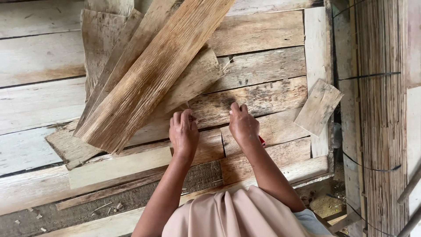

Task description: The person uses a red utility knife to scrape and remove loose wood fibers and splinters from several wooden planks on a workbench. The person repeatedly scrapes different sections of the planks, occasionally repositioning the wood to access new areas.

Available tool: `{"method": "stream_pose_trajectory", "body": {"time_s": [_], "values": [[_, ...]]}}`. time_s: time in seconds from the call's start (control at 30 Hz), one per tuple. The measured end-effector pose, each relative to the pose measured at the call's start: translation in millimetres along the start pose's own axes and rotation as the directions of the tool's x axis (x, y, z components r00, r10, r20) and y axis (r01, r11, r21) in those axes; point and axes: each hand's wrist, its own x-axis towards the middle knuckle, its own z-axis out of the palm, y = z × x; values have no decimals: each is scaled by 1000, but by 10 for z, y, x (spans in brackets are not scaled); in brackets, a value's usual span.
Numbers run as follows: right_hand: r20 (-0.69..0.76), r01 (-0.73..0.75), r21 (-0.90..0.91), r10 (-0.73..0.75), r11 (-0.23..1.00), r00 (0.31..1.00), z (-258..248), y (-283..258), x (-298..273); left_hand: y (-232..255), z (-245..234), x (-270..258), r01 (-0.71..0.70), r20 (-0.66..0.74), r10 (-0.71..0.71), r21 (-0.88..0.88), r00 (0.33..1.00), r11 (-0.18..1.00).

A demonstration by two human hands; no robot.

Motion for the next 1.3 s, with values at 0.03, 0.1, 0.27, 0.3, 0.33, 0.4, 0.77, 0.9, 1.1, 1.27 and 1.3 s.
{"method": "stream_pose_trajectory", "body": {"time_s": [0.03, 0.1, 0.27, 0.3, 0.33, 0.4, 0.77, 0.9, 1.1, 1.27, 1.3], "values": [[1, 2, 0, -2, 1000, 1000, 17, 3, 18, -4, -10, 2, 2, -1, -2, 1, 1000, 1000], [-8, 6, -13, -6, 1000, 1000, 52, 26, 39, 0, -25, -7, -18, 16, 18, 10, 1000, 1000], [1, 20, 28, -20, 999, 1000, 92, 168, 103, -15, 3, -6, -23, 49, 21, 49, 999, 999], [4, 39, 63, -40, 997, 999, 152, 262, 135, -17, 7, -17, -24, 61, 20, 60, 998, 998], [7, 38, 63, -38, 997, 999, 42, 257, 79, -4, -27, -8, -23, 64, 19, 59, 998, 998], [42, -7, 214, -2, 977, 999, -184, 255, -47, 34, -102, 3, -115, 31, 113, 41, 993, 993], [211, 46, 88, -64, 995, 975, 134, 594, -992, 329, -12, -1353, 15, 458, 37, -109, 888, 994], [180, 69, 88, -84, 994, 980, 257, 787, -1115, 478, -65, -1585, -97, 351, 126, -100, 928, 990], [100, 136, 107, -146, 985, 984, 481, 948, -1160, 487, 29, -1725, -164, 226, 180, -88, 957, 983], [-2, 210, 124, -211, 970, 977, 531, 1012, -1229, 575, 54, -1806, -112, 237, 116, -31, 965, 993], [-25, 227, 135, -226, 964, 974, 513, 1005, -1266, 581, 62, -1828, -92, 231, 96, -27, 968, 995]]}}
